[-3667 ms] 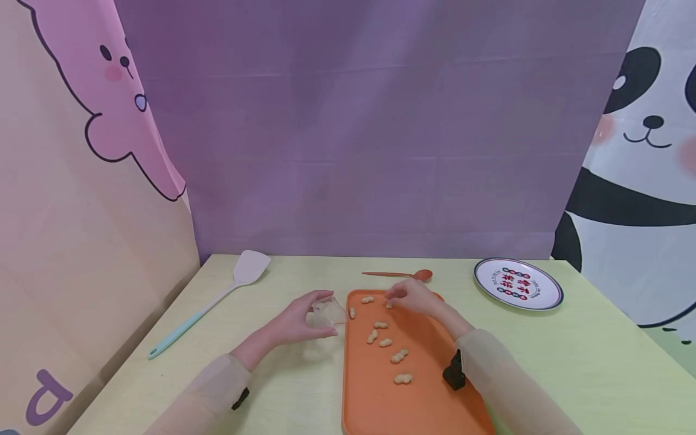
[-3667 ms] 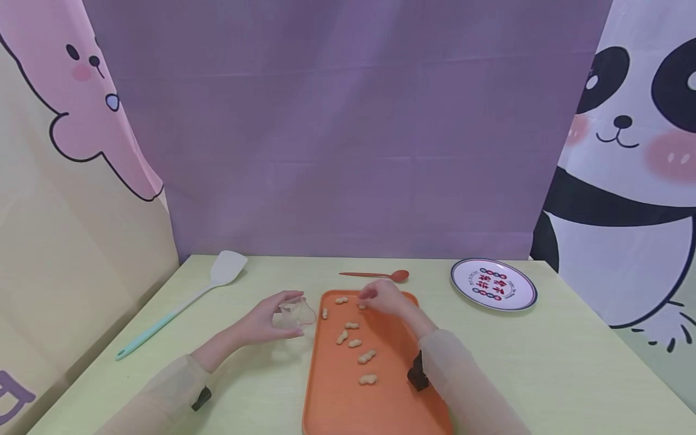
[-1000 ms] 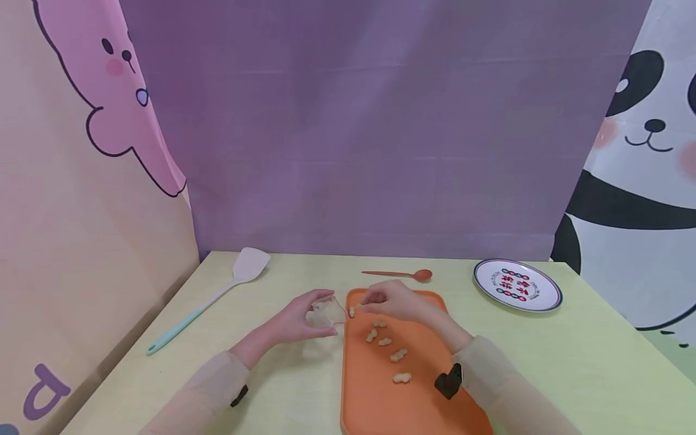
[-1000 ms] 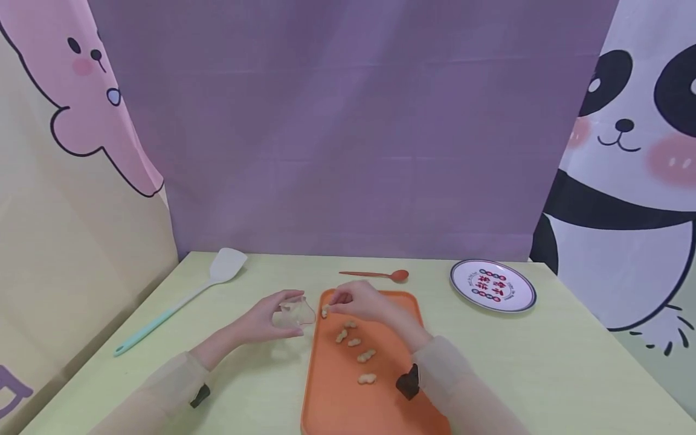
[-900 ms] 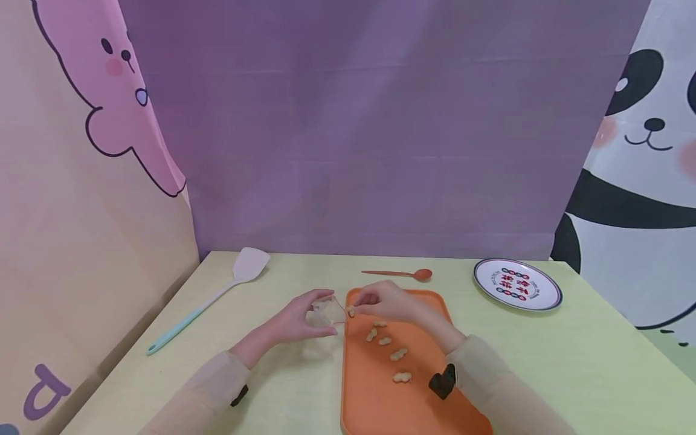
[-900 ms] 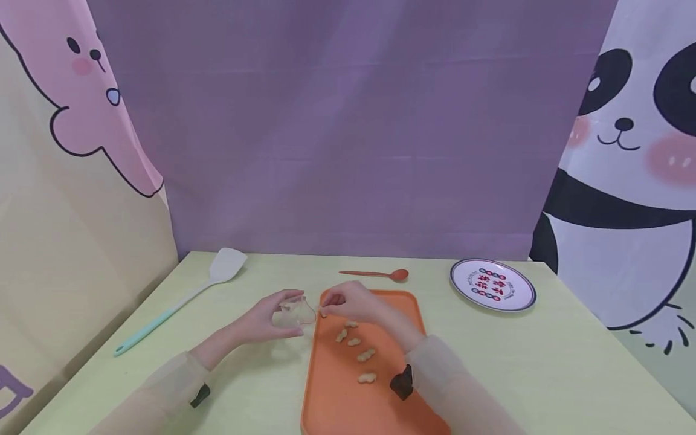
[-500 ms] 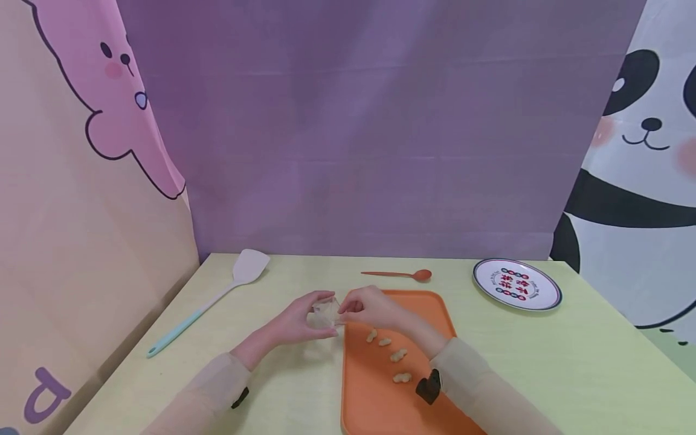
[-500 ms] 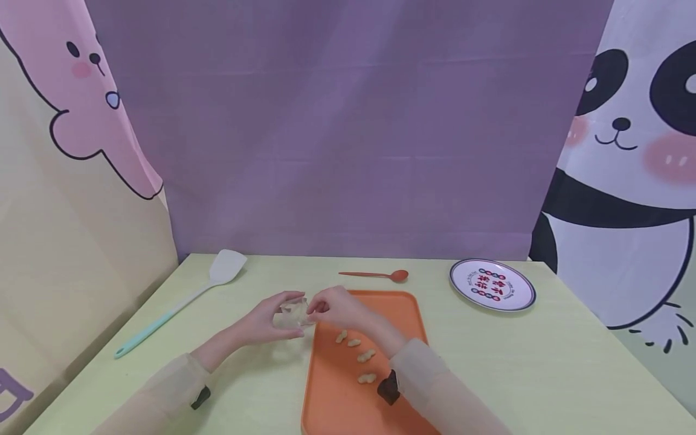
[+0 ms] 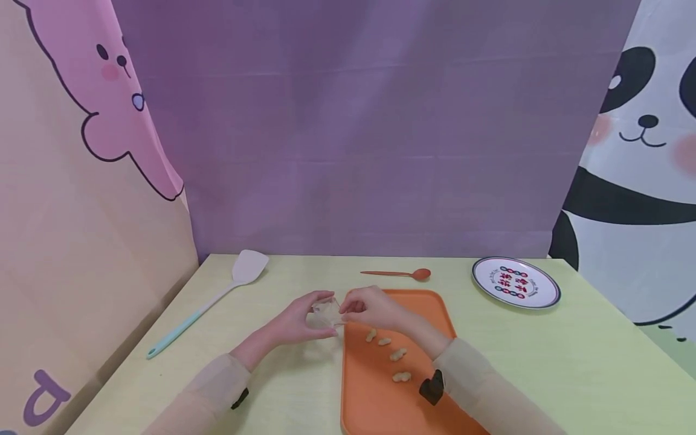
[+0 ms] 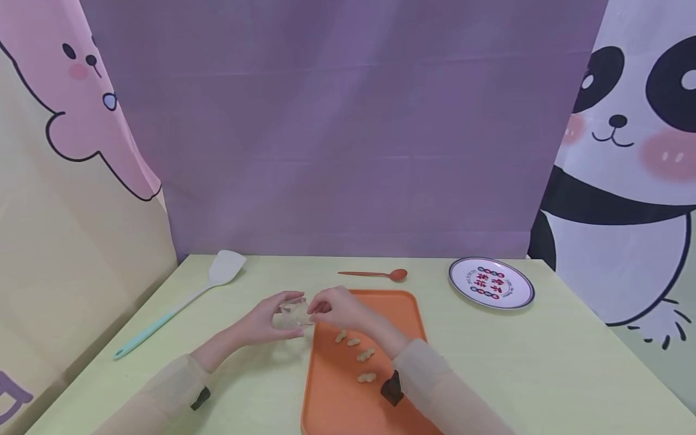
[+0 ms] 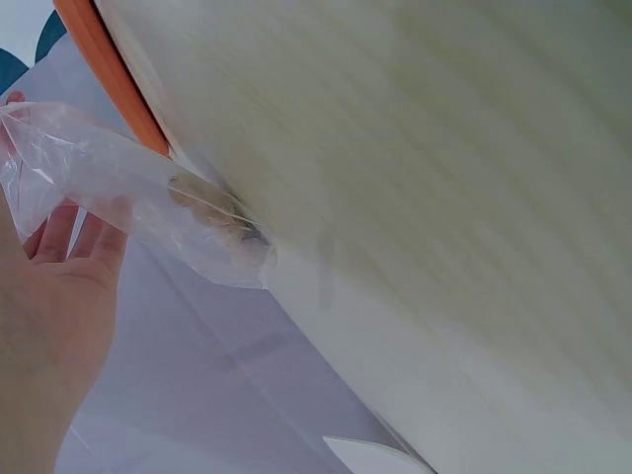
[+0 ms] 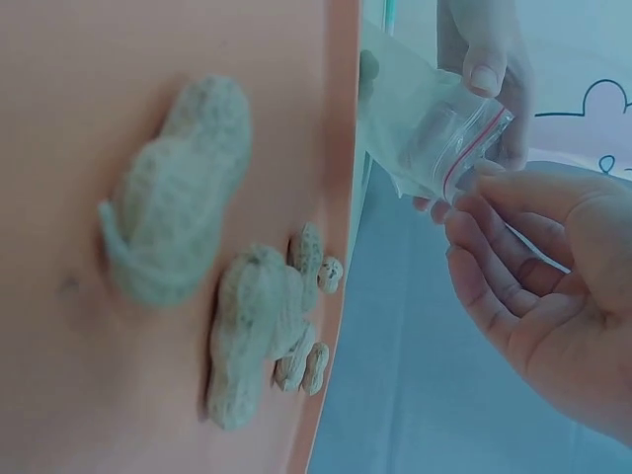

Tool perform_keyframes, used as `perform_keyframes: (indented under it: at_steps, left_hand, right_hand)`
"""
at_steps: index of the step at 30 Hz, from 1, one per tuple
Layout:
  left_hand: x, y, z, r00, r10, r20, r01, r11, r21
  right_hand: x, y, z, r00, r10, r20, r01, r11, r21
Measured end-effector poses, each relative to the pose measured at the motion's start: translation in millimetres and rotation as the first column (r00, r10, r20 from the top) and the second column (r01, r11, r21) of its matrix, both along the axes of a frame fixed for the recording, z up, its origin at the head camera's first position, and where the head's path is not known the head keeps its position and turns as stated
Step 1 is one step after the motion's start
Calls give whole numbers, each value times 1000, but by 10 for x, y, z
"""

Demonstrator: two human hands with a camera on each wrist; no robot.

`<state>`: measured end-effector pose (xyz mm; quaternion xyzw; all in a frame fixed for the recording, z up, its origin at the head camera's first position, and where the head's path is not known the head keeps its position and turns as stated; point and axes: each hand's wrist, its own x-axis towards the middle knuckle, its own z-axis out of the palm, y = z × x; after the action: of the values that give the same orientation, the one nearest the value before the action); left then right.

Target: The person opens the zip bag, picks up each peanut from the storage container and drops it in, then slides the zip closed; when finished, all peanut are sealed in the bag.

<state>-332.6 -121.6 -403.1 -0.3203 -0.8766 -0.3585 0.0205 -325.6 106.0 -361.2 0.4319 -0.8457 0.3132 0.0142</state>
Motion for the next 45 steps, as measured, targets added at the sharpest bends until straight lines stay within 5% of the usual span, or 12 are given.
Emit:
perform_keyframes:
  at_steps: [11,27,45]
  left_hand:
    - [17,-16,5,1000,2,9,-2,1000,6]
    - [17,-20,-8,1000,2,15,-2,1000,-2]
    - [49,-7,34,999,4,35,-4,1000,0]
  right_hand:
    - [-74,143,-45,982,-44,182,53,998,-45]
    - [-217,526,-241,960,-244,137,241,970,40]
    - [-273,613,-292,973,-189,131,162,968,194]
